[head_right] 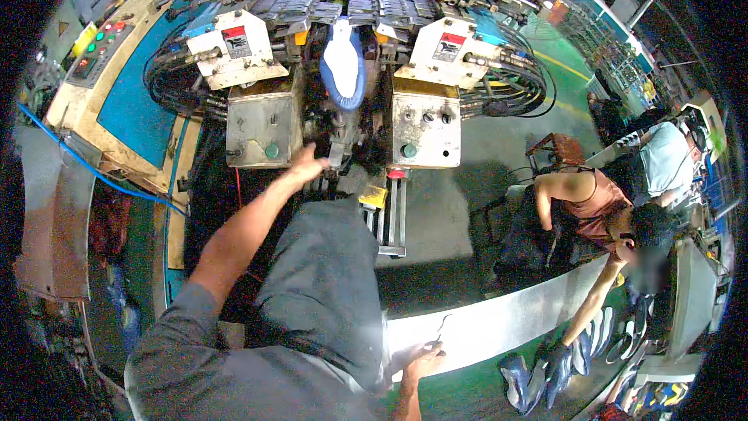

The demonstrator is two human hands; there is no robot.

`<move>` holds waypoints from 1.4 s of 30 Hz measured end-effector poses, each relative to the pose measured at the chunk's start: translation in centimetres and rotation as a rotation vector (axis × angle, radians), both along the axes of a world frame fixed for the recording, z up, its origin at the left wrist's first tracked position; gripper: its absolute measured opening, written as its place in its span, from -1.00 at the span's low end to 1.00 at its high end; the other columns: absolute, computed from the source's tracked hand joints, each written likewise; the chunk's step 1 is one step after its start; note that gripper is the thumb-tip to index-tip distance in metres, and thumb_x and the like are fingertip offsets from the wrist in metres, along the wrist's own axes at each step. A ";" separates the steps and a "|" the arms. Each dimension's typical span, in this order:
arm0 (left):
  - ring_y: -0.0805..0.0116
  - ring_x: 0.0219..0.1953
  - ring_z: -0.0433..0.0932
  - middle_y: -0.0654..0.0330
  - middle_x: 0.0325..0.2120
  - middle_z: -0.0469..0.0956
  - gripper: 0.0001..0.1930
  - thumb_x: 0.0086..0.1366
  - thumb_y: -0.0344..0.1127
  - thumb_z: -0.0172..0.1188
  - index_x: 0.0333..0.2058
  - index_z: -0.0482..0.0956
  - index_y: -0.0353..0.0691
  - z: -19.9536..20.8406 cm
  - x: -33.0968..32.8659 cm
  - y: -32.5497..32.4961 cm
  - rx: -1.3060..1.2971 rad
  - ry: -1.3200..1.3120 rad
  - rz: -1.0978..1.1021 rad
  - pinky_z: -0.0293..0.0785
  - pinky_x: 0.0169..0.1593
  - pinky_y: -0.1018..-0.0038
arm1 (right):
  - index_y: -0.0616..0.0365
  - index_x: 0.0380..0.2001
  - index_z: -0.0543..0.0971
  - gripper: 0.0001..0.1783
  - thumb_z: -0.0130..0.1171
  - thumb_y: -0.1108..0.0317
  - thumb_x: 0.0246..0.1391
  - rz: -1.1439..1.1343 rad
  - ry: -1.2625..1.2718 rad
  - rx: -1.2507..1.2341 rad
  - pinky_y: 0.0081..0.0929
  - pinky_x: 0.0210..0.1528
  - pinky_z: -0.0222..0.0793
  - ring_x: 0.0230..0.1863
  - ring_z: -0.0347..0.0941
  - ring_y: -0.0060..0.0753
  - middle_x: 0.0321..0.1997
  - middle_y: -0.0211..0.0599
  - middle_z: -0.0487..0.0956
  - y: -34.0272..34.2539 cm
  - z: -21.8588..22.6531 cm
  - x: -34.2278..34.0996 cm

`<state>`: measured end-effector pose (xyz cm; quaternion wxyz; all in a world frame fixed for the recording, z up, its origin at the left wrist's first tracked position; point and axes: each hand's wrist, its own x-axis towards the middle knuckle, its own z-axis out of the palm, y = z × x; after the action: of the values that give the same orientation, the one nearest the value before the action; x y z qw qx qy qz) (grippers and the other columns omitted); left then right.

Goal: Operating a press machine to attach soles to shoes in a factory setting.

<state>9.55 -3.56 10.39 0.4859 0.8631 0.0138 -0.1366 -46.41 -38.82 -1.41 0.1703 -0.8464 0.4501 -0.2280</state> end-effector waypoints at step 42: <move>0.18 0.30 0.48 0.00 0.29 0.48 0.01 0.18 -0.61 0.42 0.55 0.06 -0.30 11.9 -20.4 3.3 -0.678 0.112 -0.107 0.44 0.36 0.28 | 0.25 -0.17 0.52 -0.69 0.31 0.31 0.09 0.973 0.060 0.368 0.04 -0.26 0.52 -0.39 0.62 0.26 -0.42 0.13 0.64 9.8 18.9 21.8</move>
<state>-10.88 -0.23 22.33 0.7356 0.6434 -0.0508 -0.2057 -24.61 -28.98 17.49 0.3894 -0.9200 0.0419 -0.0150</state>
